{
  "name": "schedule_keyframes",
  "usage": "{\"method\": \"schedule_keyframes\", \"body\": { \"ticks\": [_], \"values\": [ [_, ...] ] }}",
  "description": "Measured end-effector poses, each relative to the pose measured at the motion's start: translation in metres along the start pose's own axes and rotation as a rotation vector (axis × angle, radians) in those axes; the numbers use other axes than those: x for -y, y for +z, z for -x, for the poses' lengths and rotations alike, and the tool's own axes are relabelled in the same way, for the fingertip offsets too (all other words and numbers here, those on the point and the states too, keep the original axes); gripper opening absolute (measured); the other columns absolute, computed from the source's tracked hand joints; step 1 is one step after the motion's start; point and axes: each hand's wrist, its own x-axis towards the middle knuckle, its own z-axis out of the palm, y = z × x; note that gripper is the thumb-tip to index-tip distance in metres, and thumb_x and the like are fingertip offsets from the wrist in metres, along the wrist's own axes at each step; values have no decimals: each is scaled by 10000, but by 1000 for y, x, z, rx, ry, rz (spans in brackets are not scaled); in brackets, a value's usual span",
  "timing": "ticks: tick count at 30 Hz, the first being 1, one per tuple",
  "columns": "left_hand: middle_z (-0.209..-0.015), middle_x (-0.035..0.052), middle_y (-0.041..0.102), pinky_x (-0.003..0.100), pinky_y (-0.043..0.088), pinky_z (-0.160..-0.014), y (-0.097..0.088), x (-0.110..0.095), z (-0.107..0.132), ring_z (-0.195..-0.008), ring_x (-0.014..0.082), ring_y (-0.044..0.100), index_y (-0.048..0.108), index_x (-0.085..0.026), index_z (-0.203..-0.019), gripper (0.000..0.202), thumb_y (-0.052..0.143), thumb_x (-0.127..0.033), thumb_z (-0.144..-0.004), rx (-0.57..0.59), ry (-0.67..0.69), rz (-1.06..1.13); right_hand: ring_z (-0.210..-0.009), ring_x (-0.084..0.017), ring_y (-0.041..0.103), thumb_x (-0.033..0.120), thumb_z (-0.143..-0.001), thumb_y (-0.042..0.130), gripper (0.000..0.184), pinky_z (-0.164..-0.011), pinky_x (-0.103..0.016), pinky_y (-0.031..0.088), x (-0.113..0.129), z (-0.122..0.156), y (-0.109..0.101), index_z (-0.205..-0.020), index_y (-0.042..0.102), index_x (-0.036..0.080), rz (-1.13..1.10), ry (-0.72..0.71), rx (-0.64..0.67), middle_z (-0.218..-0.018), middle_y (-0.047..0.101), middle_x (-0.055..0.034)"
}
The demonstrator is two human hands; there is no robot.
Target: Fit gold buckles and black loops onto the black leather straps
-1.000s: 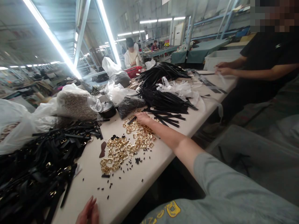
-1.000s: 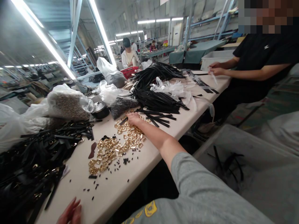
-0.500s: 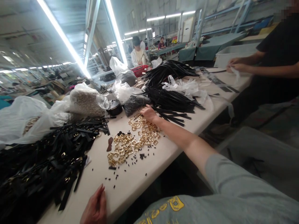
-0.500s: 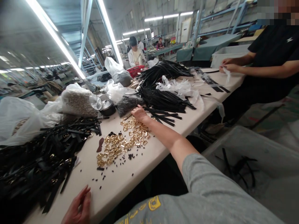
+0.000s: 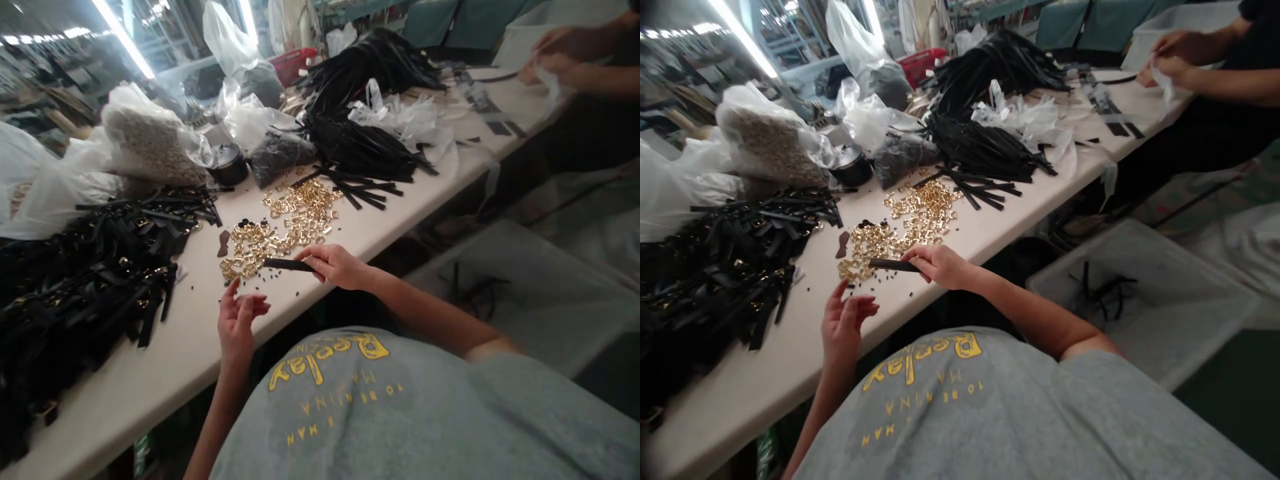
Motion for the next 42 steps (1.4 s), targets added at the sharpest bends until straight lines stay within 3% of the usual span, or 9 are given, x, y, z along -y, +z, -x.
{"method": "schedule_keyframes", "body": {
  "ticks": [4,8,14,20,24,31,34,39,42],
  "values": [
    [-737,13,696,210,554,-594,25,-5,-6,-582,118,666,447,-175,-1388,670,696,-429,-819,173,-83,122,-479,-72,445,235,-965,438,255,-534,-200,363,5,31,13,-1068,667,191,11,47,55,-523,480,83],
    [-655,-43,630,191,547,-585,37,-5,-2,-548,102,652,474,-184,-1368,621,709,-312,-807,244,-151,136,-505,-80,490,239,-970,436,259,-561,-204,376,7,45,16,-1067,670,186,29,85,83,-528,505,81],
    [-659,-54,621,169,521,-546,43,-5,8,-518,76,619,464,-165,-1364,626,696,-263,-792,241,-265,174,-671,-110,590,304,-860,655,238,-664,-223,416,5,57,27,-1077,676,208,67,53,3,-766,668,45],
    [-668,-37,648,164,518,-559,47,-7,13,-559,84,638,411,-155,-1414,722,730,-260,-774,219,-331,214,-940,-183,641,313,-886,635,229,-863,-301,447,3,60,39,-1079,668,193,189,18,-98,-1024,699,-31],
    [-687,-20,676,156,502,-547,50,-3,12,-590,92,655,395,-157,-1423,764,758,-298,-766,206,-381,233,-889,-175,629,310,-917,594,187,-835,-297,449,2,59,38,-1027,683,188,279,-4,-138,-969,685,-40],
    [-691,-50,629,161,516,-600,54,2,14,-626,80,658,487,-198,-1364,643,748,-282,-782,199,-353,262,-777,-136,602,197,-872,625,54,-749,-249,430,-7,56,39,-844,662,169,172,-78,-184,-826,662,-3],
    [-767,-24,660,186,528,-637,51,6,14,-663,84,656,582,-223,-1285,484,703,-320,-827,265,-245,95,-723,-121,579,164,-870,614,75,-692,-228,411,-12,56,40,-805,653,167,208,-117,-192,-775,652,2],
    [-1016,41,702,305,528,-884,47,11,9,-960,163,656,743,-222,-962,156,704,-299,-833,389,295,-453,-717,-129,590,174,-871,605,78,-666,-229,401,-21,58,42,-823,664,158,313,-155,-213,-791,671,-24],
    [-1012,40,700,330,527,-886,48,12,7,-950,164,651,742,-232,-939,111,673,-260,-858,366,516,-577,-735,-134,600,178,-872,597,83,-675,-228,404,-23,59,43,-826,664,161,340,-142,-208,-810,680,-28]
  ]
}}
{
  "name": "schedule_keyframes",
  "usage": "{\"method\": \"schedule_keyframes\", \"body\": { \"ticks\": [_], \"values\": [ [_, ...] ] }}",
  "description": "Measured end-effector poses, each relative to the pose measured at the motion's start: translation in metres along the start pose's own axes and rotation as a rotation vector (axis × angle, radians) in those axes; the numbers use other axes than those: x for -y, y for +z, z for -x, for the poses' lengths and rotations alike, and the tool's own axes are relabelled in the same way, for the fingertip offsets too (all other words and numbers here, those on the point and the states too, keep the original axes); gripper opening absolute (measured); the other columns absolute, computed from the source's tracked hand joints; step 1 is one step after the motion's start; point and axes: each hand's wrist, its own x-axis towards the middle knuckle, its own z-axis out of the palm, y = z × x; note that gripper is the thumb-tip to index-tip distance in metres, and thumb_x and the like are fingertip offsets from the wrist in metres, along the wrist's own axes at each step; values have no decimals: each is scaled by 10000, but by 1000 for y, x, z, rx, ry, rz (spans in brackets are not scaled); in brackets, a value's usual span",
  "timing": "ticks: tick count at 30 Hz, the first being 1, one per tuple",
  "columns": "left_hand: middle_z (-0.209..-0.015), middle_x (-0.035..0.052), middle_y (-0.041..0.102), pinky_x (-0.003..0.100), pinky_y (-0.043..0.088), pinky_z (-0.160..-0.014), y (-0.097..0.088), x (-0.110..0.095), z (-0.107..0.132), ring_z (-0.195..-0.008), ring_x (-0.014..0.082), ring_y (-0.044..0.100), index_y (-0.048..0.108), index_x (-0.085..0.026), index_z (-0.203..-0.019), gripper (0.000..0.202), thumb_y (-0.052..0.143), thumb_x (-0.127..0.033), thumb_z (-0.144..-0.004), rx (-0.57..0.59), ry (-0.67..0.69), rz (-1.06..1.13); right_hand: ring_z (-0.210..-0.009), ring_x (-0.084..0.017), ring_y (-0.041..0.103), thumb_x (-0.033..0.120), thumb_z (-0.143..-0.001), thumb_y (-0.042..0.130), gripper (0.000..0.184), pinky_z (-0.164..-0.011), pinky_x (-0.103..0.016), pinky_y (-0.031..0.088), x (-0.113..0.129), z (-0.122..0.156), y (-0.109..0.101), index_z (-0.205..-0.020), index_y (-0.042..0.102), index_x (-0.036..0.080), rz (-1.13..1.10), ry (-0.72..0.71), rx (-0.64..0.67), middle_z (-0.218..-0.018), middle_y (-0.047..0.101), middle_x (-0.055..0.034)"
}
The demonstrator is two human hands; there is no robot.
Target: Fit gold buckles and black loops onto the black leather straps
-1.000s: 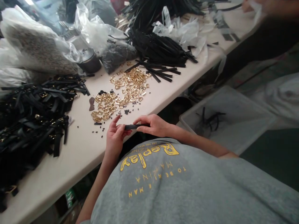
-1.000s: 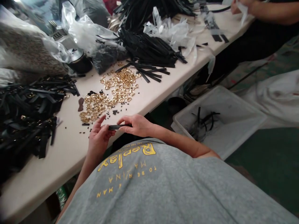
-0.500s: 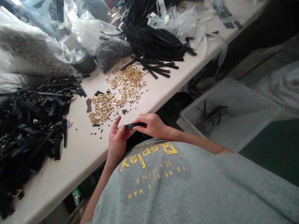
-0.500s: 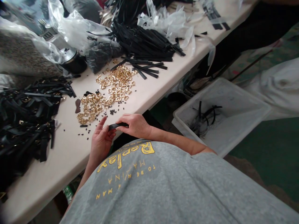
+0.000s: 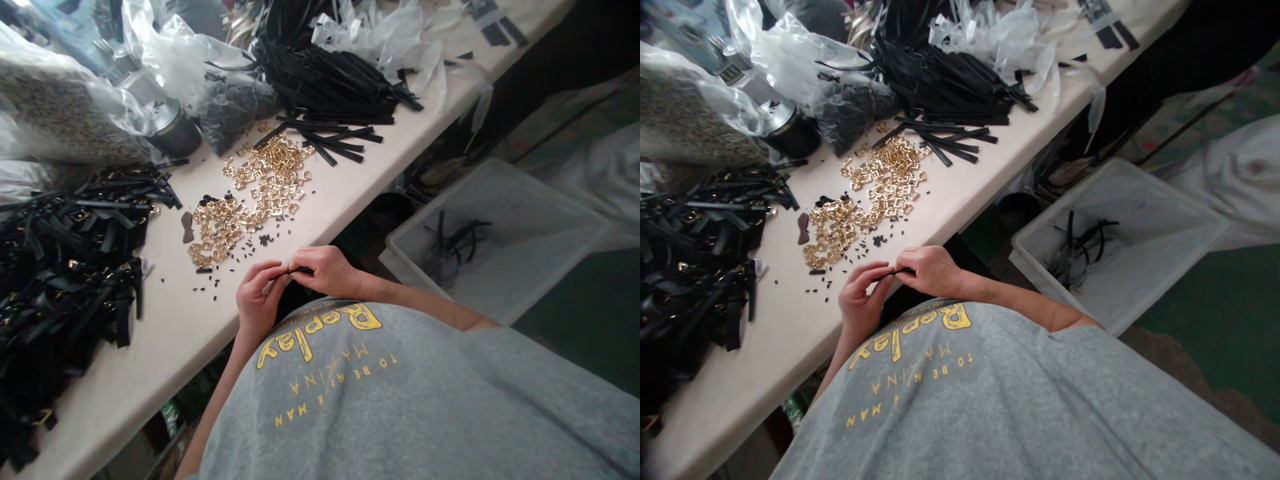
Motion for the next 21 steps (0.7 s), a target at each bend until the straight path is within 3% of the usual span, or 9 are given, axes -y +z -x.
{"method": "schedule_keyframes", "body": {
  "ticks": [4,6,9,13,16,21],
  "values": [
    [-969,40,698,358,516,-899,-2,0,2,-944,175,649,719,-222,-867,54,668,-233,-851,-114,151,-69,-729,-128,589,173,-858,617,58,-670,-223,397,-3,-1,-2,-820,660,168,-4,43,-14,-788,668,-13],
    [-948,50,694,366,514,-886,-7,-1,4,-932,186,648,695,-204,-848,93,656,-288,-855,-180,148,-13,-717,-126,584,180,-855,630,54,-661,-224,397,-6,-2,-5,-812,659,164,-13,61,-65,-775,662,-12],
    [-835,42,686,322,529,-768,-14,-3,6,-791,170,655,667,-182,-865,223,616,-399,-871,-217,-78,155,-716,-125,588,216,-874,633,79,-665,-228,413,-7,-2,-10,-824,664,163,-61,40,-126,-779,663,-14],
    [-709,19,684,260,520,-630,-17,-4,3,-613,138,640,660,-165,-887,289,659,-449,-834,-92,-500,368,-713,-119,587,222,-900,607,96,-670,-228,432,-5,-2,-11,-839,657,168,-115,-61,-122,-781,663,-13],
    [-685,23,690,238,510,-613,-15,-4,0,-585,123,624,659,-158,-793,288,690,-444,-807,-34,-603,491,-724,-120,599,212,-905,596,81,-676,-228,445,-2,-2,-9,-855,645,172,-110,-94,-106,-796,673,-12],
    [-649,13,676,215,496,-597,-9,-7,-2,-570,105,603,663,-158,-737,291,712,-441,-786,-50,-647,589,-758,-141,639,271,-900,633,135,-683,-242,472,1,-3,-4,-996,650,178,-18,-103,-119,-869,699,-33]
  ]
}}
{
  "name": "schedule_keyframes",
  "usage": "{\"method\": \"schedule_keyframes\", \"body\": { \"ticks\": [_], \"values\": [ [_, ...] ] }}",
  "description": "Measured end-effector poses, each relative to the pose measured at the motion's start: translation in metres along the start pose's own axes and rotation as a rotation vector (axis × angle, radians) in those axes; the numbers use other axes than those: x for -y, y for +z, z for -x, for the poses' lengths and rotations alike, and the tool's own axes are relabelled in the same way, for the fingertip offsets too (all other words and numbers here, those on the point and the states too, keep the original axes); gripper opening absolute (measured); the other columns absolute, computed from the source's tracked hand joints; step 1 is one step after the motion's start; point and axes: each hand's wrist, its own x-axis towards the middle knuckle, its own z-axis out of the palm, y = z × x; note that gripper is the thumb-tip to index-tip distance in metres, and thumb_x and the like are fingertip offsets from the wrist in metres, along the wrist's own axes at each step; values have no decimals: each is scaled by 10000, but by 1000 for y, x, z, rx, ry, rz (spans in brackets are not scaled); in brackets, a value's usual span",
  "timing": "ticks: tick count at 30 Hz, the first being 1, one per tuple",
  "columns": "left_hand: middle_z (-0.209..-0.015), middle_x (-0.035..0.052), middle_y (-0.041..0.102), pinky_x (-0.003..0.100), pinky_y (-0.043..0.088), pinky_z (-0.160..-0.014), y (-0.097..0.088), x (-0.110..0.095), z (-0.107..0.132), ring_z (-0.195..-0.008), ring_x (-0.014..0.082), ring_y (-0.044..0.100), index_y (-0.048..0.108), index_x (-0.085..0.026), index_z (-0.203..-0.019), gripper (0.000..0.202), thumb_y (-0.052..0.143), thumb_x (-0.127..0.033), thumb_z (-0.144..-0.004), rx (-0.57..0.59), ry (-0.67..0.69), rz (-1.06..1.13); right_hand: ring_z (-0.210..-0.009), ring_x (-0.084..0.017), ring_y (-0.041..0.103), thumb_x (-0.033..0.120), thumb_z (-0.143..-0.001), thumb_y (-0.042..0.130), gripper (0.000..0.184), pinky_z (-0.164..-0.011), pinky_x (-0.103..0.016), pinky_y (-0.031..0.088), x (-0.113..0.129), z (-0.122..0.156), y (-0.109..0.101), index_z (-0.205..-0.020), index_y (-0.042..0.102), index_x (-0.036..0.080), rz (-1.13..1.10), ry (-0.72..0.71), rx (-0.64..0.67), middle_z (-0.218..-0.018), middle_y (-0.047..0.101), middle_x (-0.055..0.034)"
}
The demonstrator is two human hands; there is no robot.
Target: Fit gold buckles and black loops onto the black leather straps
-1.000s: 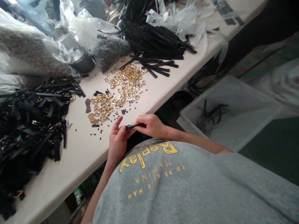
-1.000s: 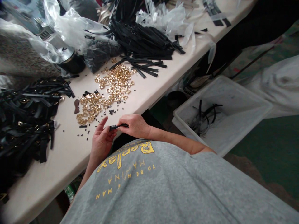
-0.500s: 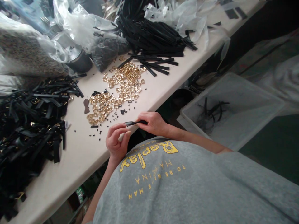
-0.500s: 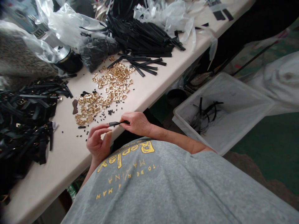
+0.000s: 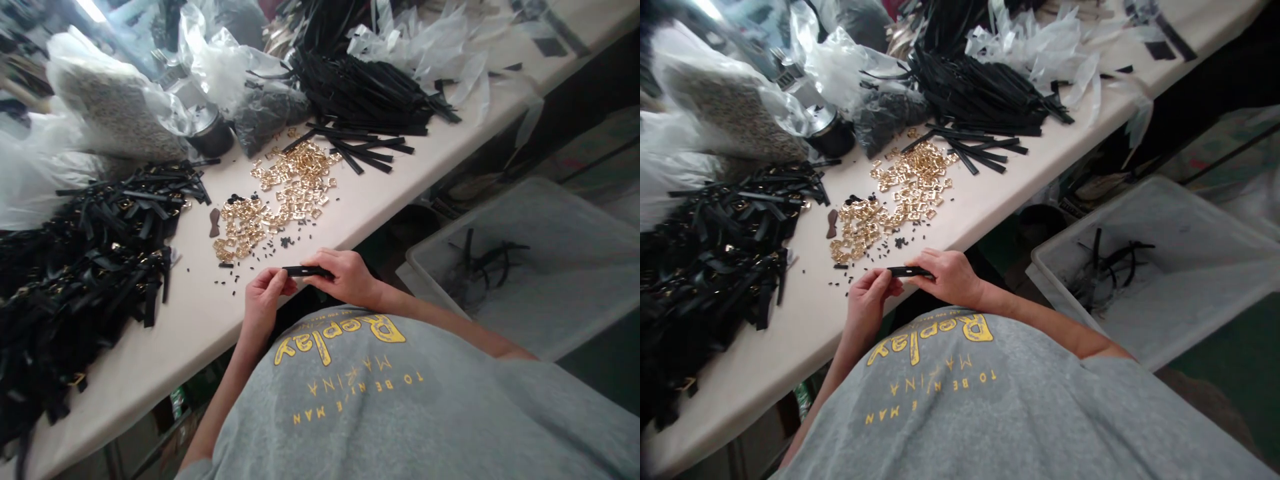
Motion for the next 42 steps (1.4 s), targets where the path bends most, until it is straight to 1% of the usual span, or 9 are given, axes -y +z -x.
{"method": "schedule_keyframes", "body": {
  "ticks": [15,21,26,29,32,35,37,39,42],
  "values": [
    [-647,18,670,236,486,-602,1,2,1,-565,108,585,655,-151,-736,315,715,-457,-779,80,-32,94,-741,-144,641,223,-898,625,71,-689,-253,507,-7,-6,11,-961,648,201,-160,27,51,-817,667,-22],
    [-643,27,662,260,493,-611,2,5,-2,-570,126,588,658,-166,-725,318,705,-477,-777,84,-49,74,-668,-131,612,202,-922,567,106,-616,-232,454,-9,-7,15,-876,662,199,-47,-11,113,-745,644,-18],
    [-683,35,676,264,501,-613,-6,4,-13,-585,132,603,702,-170,-850,314,686,-478,-791,157,-35,15,-623,-126,586,211,-923,543,165,-595,-236,418,-17,-22,2,-801,654,201,92,-8,86,-701,623,-11],
    [-725,50,694,271,514,-632,-32,-5,-45,-618,141,631,718,-156,-893,329,701,-464,-778,124,38,-77,-648,-143,596,250,-922,543,170,-636,-255,424,-40,-34,-10,-797,648,201,196,79,-16,-725,650,-20],
    [-784,63,707,283,513,-658,-70,-22,-98,-666,149,640,715,-151,-935,330,693,-444,-786,-17,191,-221,-632,-153,588,255,-897,548,174,-614,-267,400,-68,-40,-14,-756,634,201,293,176,-70,-720,660,-20],
    [-846,74,714,309,503,-739,-97,-43,-155,-758,183,655,728,-168,-958,252,642,-361,-821,-184,347,-602,-643,-159,589,256,-891,540,167,-611,-273,381,-84,-40,-11,-770,642,201,357,195,-68,-733,668,-23],
    [-927,90,717,329,482,-829,-102,-54,-186,-864,216,660,746,-182,-943,201,601,-273,-838,-254,423,-976,-672,-160,598,253,-892,534,156,-622,-270,379,-86,-39,-8,-805,653,201,370,193,-56,-763,680,-24],
    [-1023,108,713,345,459,-898,-100,-61,-210,-956,242,652,754,-191,-969,225,565,-216,-849,-230,424,-1265,-694,-160,604,247,-894,528,154,-628,-265,377,-85,-38,-7,-817,655,202,372,190,-39,-784,687,-24],
    [-1032,122,716,352,454,-918,-92,-64,-236,-990,262,649,764,-194,-977,242,589,-167,-813,-132,364,-1426,-703,-157,602,239,-894,530,154,-633,-263,368,-83,-38,-7,-808,650,200,377,185,-36,-786,686,-22]
  ]
}}
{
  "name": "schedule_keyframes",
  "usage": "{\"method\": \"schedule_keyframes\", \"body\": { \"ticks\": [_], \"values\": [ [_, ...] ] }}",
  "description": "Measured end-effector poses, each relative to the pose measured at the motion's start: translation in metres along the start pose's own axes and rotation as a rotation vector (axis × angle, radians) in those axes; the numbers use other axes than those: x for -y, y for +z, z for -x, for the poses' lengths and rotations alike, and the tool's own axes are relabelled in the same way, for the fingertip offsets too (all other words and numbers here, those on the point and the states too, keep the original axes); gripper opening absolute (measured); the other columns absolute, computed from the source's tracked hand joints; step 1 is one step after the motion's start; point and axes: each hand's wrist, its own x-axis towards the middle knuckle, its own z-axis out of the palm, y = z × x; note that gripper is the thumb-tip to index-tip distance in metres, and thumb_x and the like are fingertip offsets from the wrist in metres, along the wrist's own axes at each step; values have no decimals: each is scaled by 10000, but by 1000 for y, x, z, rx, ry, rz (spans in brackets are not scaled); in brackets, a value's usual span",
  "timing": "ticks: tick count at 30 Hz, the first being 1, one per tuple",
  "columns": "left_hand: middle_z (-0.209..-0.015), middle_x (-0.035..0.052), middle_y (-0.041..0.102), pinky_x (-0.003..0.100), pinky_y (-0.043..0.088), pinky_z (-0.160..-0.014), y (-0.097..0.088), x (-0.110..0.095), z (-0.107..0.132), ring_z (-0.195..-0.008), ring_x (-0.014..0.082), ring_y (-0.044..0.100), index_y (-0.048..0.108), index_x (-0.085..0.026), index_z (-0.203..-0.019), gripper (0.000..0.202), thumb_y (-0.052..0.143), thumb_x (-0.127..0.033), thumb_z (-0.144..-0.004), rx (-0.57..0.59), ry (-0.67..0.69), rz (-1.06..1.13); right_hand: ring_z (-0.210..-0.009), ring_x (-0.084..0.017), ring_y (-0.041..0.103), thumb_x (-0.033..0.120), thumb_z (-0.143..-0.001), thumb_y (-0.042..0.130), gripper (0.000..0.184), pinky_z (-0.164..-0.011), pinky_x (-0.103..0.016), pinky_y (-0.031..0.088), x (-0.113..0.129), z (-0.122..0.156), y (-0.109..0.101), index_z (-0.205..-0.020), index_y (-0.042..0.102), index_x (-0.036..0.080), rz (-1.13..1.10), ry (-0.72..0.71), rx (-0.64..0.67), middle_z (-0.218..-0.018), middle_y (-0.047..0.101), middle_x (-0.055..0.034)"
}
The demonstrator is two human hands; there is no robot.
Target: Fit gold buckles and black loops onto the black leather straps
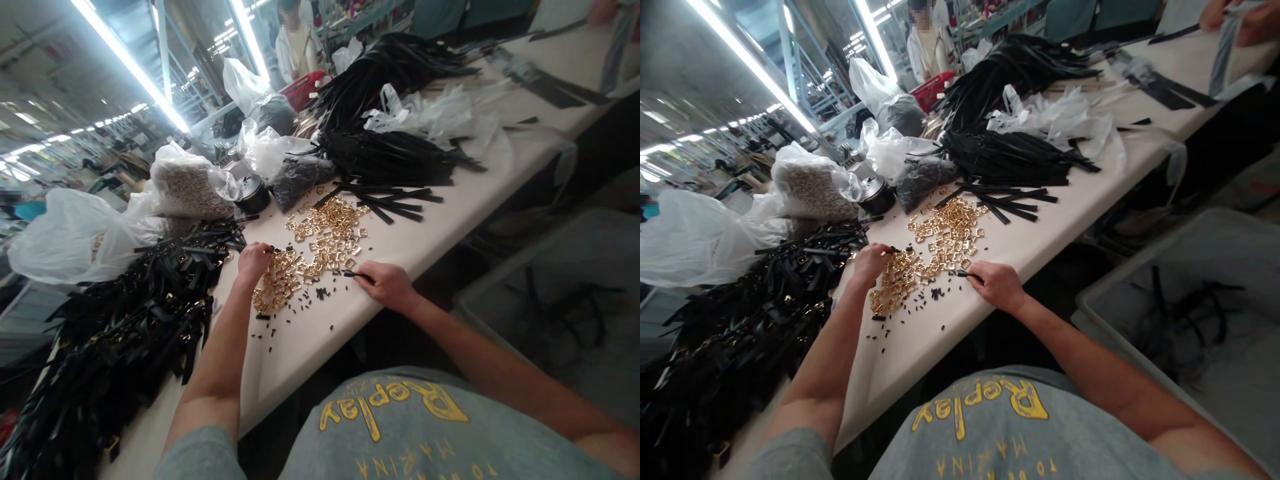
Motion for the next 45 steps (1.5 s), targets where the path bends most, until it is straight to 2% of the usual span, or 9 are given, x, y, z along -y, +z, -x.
{"method": "schedule_keyframes", "body": {
  "ticks": [7,15,17,20,22,26,32,37,45],
  "values": [
    [-915,138,731,356,474,-811,8,2,-25,-914,283,670,766,-171,-926,207,661,-178,-748,84,-10,-9,-704,-158,597,241,-897,544,140,-637,-267,358,-3,2,2,-825,656,197,-1,-6,-20,-793,682,-24],
    [-1061,122,726,346,471,-886,2,8,-3,-989,253,669,701,-190,-1120,324,596,-186,-813,-25,-29,17,-711,-154,595,248,-902,553,138,-642,-263,354,-1,1,1,-835,660,191,-3,2,-11,-807,683,-23],
    [-1049,111,726,326,495,-852,-1,8,7,-935,217,685,674,-170,-1156,338,563,-218,-841,-134,-95,209,-714,-154,590,253,-902,554,137,-641,-262,354,-1,1,1,-836,658,192,-2,3,-5,-807,683,-22],
    [-961,96,726,264,527,-694,-5,0,30,-793,164,703,656,-127,-1135,355,583,-273,-819,-310,-224,773,-723,-157,588,262,-902,556,139,-643,-262,355,-1,1,1,-837,658,193,-4,6,5,-810,684,-24],
    [-929,88,724,224,522,-628,-5,-11,53,-745,143,705,663,-122,-1090,377,663,-285,-750,-348,-261,1113,-733,-161,593,263,-900,560,136,-648,-262,361,-2,1,0,-846,663,192,-19,14,10,-819,687,-26],
    [-915,67,733,182,533,-615,-1,-42,106,-752,131,715,684,-158,-997,407,801,-287,-629,-254,-339,1549,-735,-155,600,245,-887,578,110,-674,-253,396,4,2,-3,-845,668,197,-158,53,-22,-825,692,-19],
    [-838,24,731,166,514,-548,7,-85,166,-693,117,698,700,-210,-930,353,833,-367,-644,-131,-370,1684,-674,-122,555,266,-912,582,128,-647,-237,404,52,11,-14,-837,648,186,-327,-108,-51,-756,640,-5],
    [-799,-3,698,136,473,-516,5,-107,181,-579,54,622,700,-206,-924,398,869,-346,-592,-100,-400,1728,-661,-117,523,282,-946,551,159,-629,-244,393,84,8,-23,-844,629,188,-314,-222,-78,-735,612,-3],
    [-670,-47,617,114,456,-515,2,-120,185,-541,27,557,641,-183,-769,267,858,-251,-629,-26,-342,1825,-678,-114,539,273,-968,520,183,-615,-241,376,86,9,-22,-852,629,184,-223,-286,-113,-742,607,-2]
  ]
}}
